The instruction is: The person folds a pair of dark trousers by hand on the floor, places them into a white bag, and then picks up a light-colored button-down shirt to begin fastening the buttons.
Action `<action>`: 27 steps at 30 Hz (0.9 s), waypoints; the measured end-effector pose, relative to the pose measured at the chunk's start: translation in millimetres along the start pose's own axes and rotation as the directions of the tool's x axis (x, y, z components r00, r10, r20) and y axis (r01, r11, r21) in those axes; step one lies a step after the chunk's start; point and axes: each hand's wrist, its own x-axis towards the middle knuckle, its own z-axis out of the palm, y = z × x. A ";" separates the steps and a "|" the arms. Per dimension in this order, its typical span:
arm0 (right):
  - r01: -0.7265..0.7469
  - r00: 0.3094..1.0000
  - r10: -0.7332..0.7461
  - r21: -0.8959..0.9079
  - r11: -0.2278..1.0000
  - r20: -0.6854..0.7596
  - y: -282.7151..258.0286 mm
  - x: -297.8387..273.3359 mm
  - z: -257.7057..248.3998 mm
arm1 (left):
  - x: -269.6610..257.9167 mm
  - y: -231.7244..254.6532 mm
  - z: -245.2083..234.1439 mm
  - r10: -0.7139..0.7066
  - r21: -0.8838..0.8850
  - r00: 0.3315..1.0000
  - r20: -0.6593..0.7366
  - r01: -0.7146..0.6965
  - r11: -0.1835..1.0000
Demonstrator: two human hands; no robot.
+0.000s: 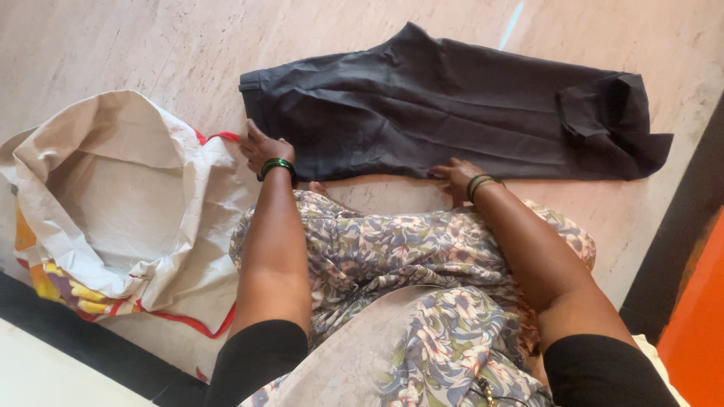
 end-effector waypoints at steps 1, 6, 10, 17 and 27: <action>0.014 1.000 -0.013 -0.044 0.999 0.022 -1.7 -3.0 0.9 | 9.0 -5.5 3.7 -0.124 -0.043 0.987 0.101 0.129 0.991; 0.009 1.000 -0.009 0.092 0.996 -0.009 25.9 16.7 16.3 | 45.5 -22.5 32.3 -0.367 -0.086 0.854 0.368 0.424 0.902; 0.013 0.998 -0.008 0.082 0.997 -0.066 51.5 35.0 34.3 | 48.1 -23.6 36.9 -0.382 -0.043 0.873 0.304 0.414 0.909; -0.039 0.998 0.045 0.110 0.993 -0.050 44.6 17.6 20.3 | 67.2 -33.7 27.5 -0.133 -0.121 0.945 0.300 0.176 0.977; -0.043 0.999 0.047 0.208 0.977 -0.014 36.2 12.8 18.8 | 89.1 -61.8 -13.4 -0.089 -0.438 0.985 -0.148 0.015 0.899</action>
